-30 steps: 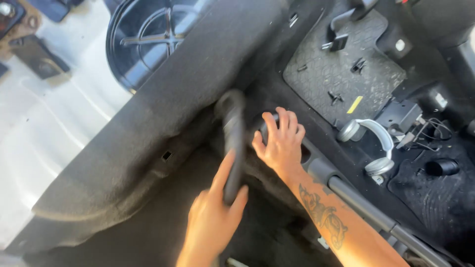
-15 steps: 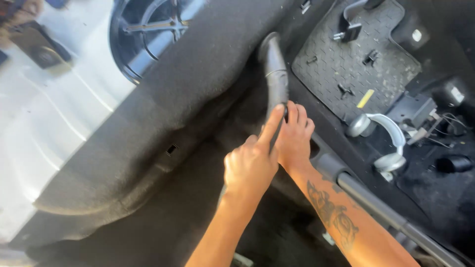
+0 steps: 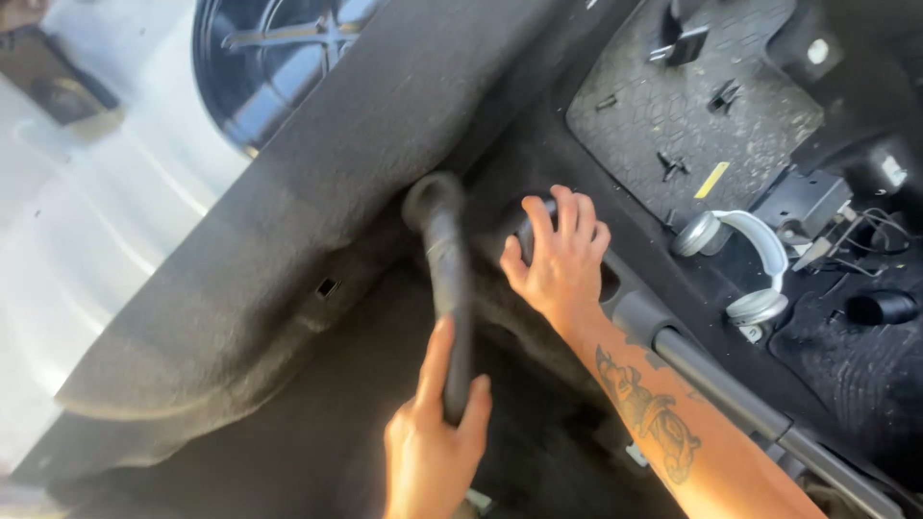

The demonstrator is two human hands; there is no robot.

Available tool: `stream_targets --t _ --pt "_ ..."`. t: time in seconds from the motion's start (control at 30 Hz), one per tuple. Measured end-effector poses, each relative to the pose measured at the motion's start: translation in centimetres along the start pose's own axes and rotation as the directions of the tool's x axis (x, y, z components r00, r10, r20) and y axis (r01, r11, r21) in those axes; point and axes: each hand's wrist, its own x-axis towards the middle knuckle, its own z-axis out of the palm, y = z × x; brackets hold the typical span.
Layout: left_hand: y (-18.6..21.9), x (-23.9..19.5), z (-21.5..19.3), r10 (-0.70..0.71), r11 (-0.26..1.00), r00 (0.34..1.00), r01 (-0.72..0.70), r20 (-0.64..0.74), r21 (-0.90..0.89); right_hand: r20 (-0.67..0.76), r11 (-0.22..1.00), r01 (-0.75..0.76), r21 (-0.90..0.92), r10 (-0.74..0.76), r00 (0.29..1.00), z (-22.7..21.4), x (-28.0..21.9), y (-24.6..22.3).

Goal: The person scrubs the car's floor carpet with a blue brush, then moves outside to empty a vacuum cleaner's dust container. They return to the car and use a vacuum hose to clean the floor carpet and the side paneling.

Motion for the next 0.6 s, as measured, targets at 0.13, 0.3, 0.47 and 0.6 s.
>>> stream_targets --t 0.13,0.3,0.47,0.6 --pt "1.5 4.7 0.0 0.350 0.816 0.936 -0.315 0.018 0.485 0.027 1.000 -0.009 -0.025 0.009 1.000 0.8 -0.1 0.5" --pt "-4.8 1.8 -1.0 0.456 0.565 0.889 -0.265 -0.028 0.782 0.022 1.000 0.019 -0.002 -0.019 1.000 1.4 -1.0 0.0" --pt "-7.3 1.0 -2.1 0.496 0.403 0.867 -0.183 -0.046 0.897 0.023 0.999 -0.022 0.040 0.021 0.999 0.7 -0.6 0.3" --pt "-1.7 6.5 0.5 0.597 0.542 0.801 -0.362 -0.044 0.758 0.049 0.998 -0.028 0.055 0.025 0.998 1.0 -0.3 0.1"
